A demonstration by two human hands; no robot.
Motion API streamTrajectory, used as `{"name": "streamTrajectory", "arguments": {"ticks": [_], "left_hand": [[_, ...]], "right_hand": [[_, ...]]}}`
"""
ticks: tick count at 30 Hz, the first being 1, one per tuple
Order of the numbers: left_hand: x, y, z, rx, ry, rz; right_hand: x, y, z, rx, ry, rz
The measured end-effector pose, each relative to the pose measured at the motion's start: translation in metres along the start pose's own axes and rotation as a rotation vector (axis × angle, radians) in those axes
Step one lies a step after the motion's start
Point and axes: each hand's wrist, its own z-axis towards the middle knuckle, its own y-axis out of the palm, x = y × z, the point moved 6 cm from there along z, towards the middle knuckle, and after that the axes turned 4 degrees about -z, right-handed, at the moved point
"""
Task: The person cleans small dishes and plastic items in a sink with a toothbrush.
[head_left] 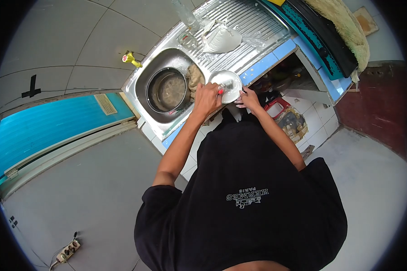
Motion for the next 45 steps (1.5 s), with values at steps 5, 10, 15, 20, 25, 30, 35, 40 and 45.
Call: {"name": "streamTrajectory", "arguments": {"ticks": [5, 10, 15, 20, 25, 30, 35, 40, 45], "left_hand": [[-0.008, 0.008, 0.006, 0.137, 0.017, 0.112], [0.003, 0.014, -0.019, 0.132, -0.059, 0.157], [0.029, 0.014, -0.022, 0.219, -0.155, 0.024], [0.023, 0.015, -0.016, 0.322, -0.222, -0.175], [0.001, 0.001, -0.002, 0.266, -0.194, 0.013], [-0.004, 0.02, 0.008, 0.132, -0.01, -0.004], [0.013, 0.014, -0.002, -0.046, 0.119, -0.018], [0.001, 0.001, -0.012, -0.184, 0.104, 0.004], [-0.011, -0.004, 0.007, -0.031, 0.038, 0.157]], "right_hand": [[0.002, 0.001, 0.001, 0.0, -0.007, 0.045], [0.001, 0.001, -0.002, 0.023, -0.01, 0.051], [0.0, 0.001, 0.001, 0.037, -0.008, 0.063], [0.001, 0.0, 0.001, 0.029, 0.014, 0.079], [0.001, 0.0, 0.001, 0.018, 0.007, 0.071], [-0.002, 0.0, 0.0, 0.0, -0.005, 0.052], [0.001, 0.0, 0.0, 0.003, 0.001, 0.053], [0.001, 0.0, -0.001, 0.008, 0.004, 0.052], [-0.002, 0.001, -0.002, -0.006, 0.001, 0.025]]}}
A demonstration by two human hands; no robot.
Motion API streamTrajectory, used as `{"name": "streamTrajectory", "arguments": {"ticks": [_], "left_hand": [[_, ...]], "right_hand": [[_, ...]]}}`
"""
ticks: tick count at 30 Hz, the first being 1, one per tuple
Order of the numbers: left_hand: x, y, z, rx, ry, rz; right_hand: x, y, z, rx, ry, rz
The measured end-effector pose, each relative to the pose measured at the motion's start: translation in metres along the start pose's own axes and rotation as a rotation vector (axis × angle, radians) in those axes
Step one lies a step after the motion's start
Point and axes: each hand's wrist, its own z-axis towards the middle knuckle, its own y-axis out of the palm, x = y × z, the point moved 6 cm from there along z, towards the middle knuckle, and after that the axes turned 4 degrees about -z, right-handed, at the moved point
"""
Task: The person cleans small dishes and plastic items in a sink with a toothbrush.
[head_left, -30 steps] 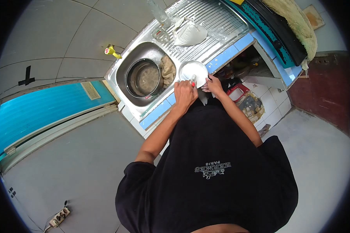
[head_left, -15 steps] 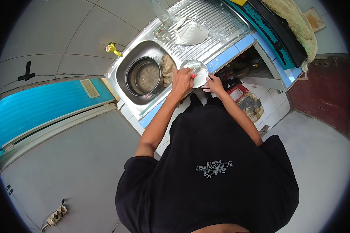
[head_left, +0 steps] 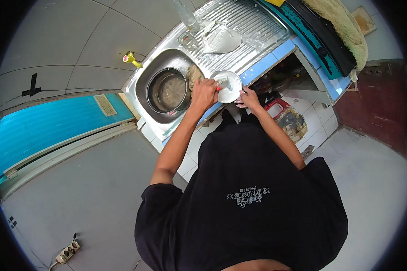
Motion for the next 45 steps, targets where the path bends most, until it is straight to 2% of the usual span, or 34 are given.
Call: {"name": "streamTrajectory", "arguments": {"ticks": [3, 4, 8, 10, 16, 20, 22, 23, 25, 27, 29, 31, 34, 35, 37, 40, 45], "left_hand": [[0.001, 0.014, 0.012, 0.119, 0.052, -0.033], [0.007, 0.018, 0.013, 0.096, 0.097, -0.106], [0.014, 0.024, 0.011, 0.003, 0.168, -0.083], [0.018, 0.024, 0.003, -0.074, 0.286, -0.098], [0.001, 0.01, -0.011, -0.32, 0.219, -0.107], [-0.013, -0.004, -0.013, -0.286, 0.162, -0.19], [-0.028, -0.004, -0.007, -0.288, 0.039, -0.221], [-0.03, -0.002, -0.003, -0.289, 0.039, -0.221], [-0.031, 0.008, 0.005, -0.392, -0.04, -0.314], [-0.021, 0.018, 0.012, -0.362, -0.034, -0.412], [-0.026, 0.039, 0.017, -0.282, -0.16, -0.569], [-0.026, 0.04, 0.019, -0.208, -0.23, -0.549], [-0.027, 0.018, 0.014, 0.029, -0.376, -0.39], [-0.026, 0.017, 0.009, 0.028, -0.376, -0.39], [-0.021, -0.001, 0.003, 0.203, -0.225, -0.181], [-0.013, -0.016, -0.009, 0.233, -0.17, -0.199], [-0.003, 0.003, -0.026, 0.204, -0.12, -0.204]], "right_hand": [[-0.001, 0.002, -0.002, 0.005, -0.001, 0.015], [-0.002, 0.002, -0.002, 0.018, 0.0, 0.018], [-0.002, 0.0, -0.003, 0.03, -0.008, 0.017], [0.001, 0.0, 0.001, 0.029, -0.006, 0.029], [0.002, 0.0, -0.002, 0.041, -0.002, 0.007], [-0.005, 0.002, -0.008, 0.041, -0.008, -0.004], [-0.004, 0.001, -0.007, 0.045, -0.014, -0.009], [-0.004, 0.001, -0.008, 0.047, -0.019, -0.015], [-0.005, 0.002, -0.009, 0.047, -0.013, -0.013], [-0.007, 0.003, -0.01, 0.049, -0.009, -0.012], [-0.007, 0.003, -0.01, 0.031, -0.017, 0.002], [-0.005, 0.002, -0.007, 0.03, -0.018, -0.013], [-0.001, 0.0, 0.001, 0.028, -0.011, -0.045], [0.001, 0.0, 0.003, 0.026, -0.005, -0.064], [-0.002, -0.001, -0.001, 0.045, -0.029, -0.127], [-0.009, -0.001, -0.011, 0.073, -0.042, -0.203], [-0.013, 0.001, -0.011, 0.066, -0.012, -0.217]]}}
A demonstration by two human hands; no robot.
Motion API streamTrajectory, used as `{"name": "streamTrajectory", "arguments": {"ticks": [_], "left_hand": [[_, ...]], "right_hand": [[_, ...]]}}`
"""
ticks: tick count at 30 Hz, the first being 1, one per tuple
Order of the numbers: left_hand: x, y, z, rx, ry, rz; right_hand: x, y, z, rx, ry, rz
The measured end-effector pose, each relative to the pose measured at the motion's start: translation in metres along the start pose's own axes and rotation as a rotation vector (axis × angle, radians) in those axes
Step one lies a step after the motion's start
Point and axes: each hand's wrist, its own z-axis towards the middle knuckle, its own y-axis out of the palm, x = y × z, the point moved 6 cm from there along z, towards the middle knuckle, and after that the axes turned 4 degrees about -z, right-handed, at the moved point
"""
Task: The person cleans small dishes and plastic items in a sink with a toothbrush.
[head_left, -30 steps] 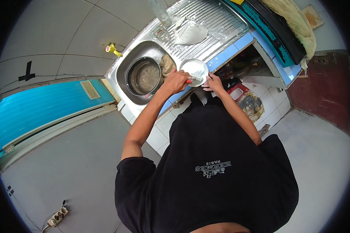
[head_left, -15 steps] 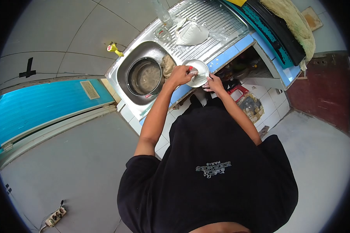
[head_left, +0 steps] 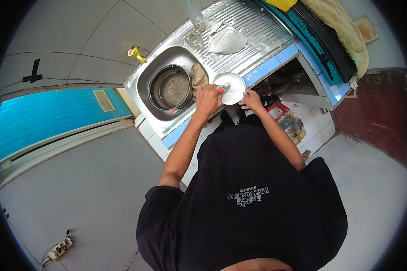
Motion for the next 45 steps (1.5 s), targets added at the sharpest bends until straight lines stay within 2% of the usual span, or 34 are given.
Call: {"name": "streamTrajectory", "arguments": {"ticks": [3, 6, 8, 9, 10, 12, 14, 16, 18, 21, 23, 24, 26, 28, 30, 32, 34, 38, 40, 43, 44, 45], "left_hand": [[0.004, -0.003, -0.008, -0.045, -0.081, -0.042], [0.004, -0.011, -0.013, 0.026, -0.124, -0.091], [-0.001, -0.011, -0.018, 0.014, -0.204, -0.062], [-0.001, -0.011, -0.021, 0.019, -0.211, -0.06], [-0.002, -0.013, -0.023, 0.067, -0.212, -0.062], [-0.004, -0.012, -0.027, 0.125, -0.22, -0.065], [-0.013, -0.008, -0.035, 0.159, -0.316, -0.2], [-0.01, -0.013, -0.037, 0.221, -0.293, -0.212], [-0.014, -0.017, -0.042, 0.328, -0.398, -0.423], [-0.014, -0.019, -0.045, 0.351, -0.451, -0.453], [-0.016, -0.024, -0.048, 0.356, -0.529, -0.501], [-0.017, -0.025, -0.051, 0.365, -0.53, -0.5], [-0.023, -0.023, -0.059, 0.424, -0.578, -0.636], [-0.023, -0.029, -0.064, 0.45, -0.587, -0.642], [-0.023, -0.034, -0.07, 0.396, -0.686, -0.604], [-0.023, -0.038, -0.073, 0.443, -0.683, -0.63], [-0.023, -0.037, -0.076, 0.309, -0.811, -0.64], [-0.025, -0.037, -0.078, 0.407, -0.706, -0.592], [-0.026, -0.035, -0.08, 0.346, -0.79, -0.574], [-0.033, -0.029, -0.082, 0.304, -0.801, -0.565], [-0.036, -0.024, -0.084, 0.434, -0.729, -0.599], [-0.036, -0.023, -0.083, 0.44, -0.724, -0.594]], "right_hand": [[0.001, -0.002, 0.001, -0.005, 0.011, -0.088], [0.003, -0.007, 0.007, -0.029, 0.026, -0.174], [0.006, -0.015, 0.023, 0.06, -0.09, -0.399], [0.009, -0.02, 0.033, 0.146, -0.218, -0.583], [0.009, -0.022, 0.036, 0.14, -0.226, -0.59], [-0.016, -0.029, 0.025, 0.45, -0.633, -0.835], [-0.059, -0.029, 0.012, 0.405, -0.566, -0.747], [-0.096, -0.018, 0.026, 0.329, -0.701, -0.626], [-0.129, 0.003, 0.059, 0.189, -0.719, -0.361], [-0.173, 0.041, 0.108, 0.128, -0.739, -0.366], [-0.175, 0.07, 0.139, -0.13, -0.229, -0.098], [-0.182, 0.079, 0.148, -0.134, -0.235, -0.104], [-0.176, 0.098, 0.169, -0.187, -0.116, -0.057], [-0.173, 0.112, 0.188, -0.216, -0.117, 0.01], [-0.169, 0.12, 0.195, -0.263, -0.025, 0.154], [-0.172, 0.124, 0.199, -0.242, -0.024, 0.168], [-0.17, 0.129, 0.206, -0.267, -0.008, 0.216], [-0.171, 0.133, 0.208, -0.29, -0.062, 0.172], [-0.171, 0.13, 0.202, -0.247, -0.076, 0.167], [-0.167, 0.121, 0.192, -0.237, -0.143, 0.202], [-0.162, 0.115, 0.188, -0.231, -0.134, 0.201], [-0.169, 0.108, 0.173, -0.236, -0.201, 0.175]]}}
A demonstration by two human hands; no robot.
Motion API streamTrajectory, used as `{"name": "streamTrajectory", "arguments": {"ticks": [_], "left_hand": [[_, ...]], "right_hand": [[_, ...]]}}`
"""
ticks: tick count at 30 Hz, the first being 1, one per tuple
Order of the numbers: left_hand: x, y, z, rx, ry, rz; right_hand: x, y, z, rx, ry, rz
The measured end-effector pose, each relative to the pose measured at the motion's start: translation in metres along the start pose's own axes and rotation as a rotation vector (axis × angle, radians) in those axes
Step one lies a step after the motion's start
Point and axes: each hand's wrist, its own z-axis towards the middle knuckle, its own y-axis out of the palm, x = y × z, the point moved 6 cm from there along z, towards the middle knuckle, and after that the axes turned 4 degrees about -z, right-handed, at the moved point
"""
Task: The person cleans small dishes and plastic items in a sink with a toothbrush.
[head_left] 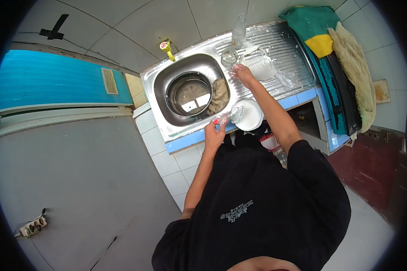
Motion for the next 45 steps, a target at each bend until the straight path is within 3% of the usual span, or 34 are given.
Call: {"name": "streamTrajectory", "arguments": {"ticks": [5, 7, 9, 15, 19, 21, 25, 31, 45], "left_hand": [[-0.006, -0.001, 0.004, 0.003, -0.057, 0.014], [-0.01, 0.002, 0.005, 0.044, -0.016, -0.046], [-0.03, 0.007, 0.005, -0.049, -0.109, 0.008], [-0.029, 0.013, 0.005, 0.005, -0.17, -0.054], [-0.022, 0.015, 0.004, -0.02, -0.21, -0.107], [-0.023, 0.018, 0.004, -0.029, -0.229, -0.141], [-0.019, 0.02, 0.004, -0.037, -0.211, -0.127], [-0.019, 0.023, 0.002, -0.041, -0.246, -0.184], [-0.026, 0.03, -0.003, -0.039, -0.35, -0.275]], "right_hand": [[-0.03, -0.025, -0.071, -0.078, -0.162, -0.15], [-0.031, -0.039, -0.098, -0.066, -0.175, -0.145], [-0.03, -0.054, -0.123, -0.058, -0.209, -0.189], [-0.002, -0.092, -0.176, 0.07, -0.245, -0.251], [0.025, -0.113, -0.192, 0.127, -0.285, -0.312], [0.026, -0.117, -0.203, 0.241, -0.426, -0.552], [0.017, -0.112, -0.226, 0.356, -0.532, -0.742], [0.004, -0.102, -0.241, 0.387, -0.636, -0.816], [-0.002, -0.095, -0.25, 0.403, -0.658, -0.832]]}}
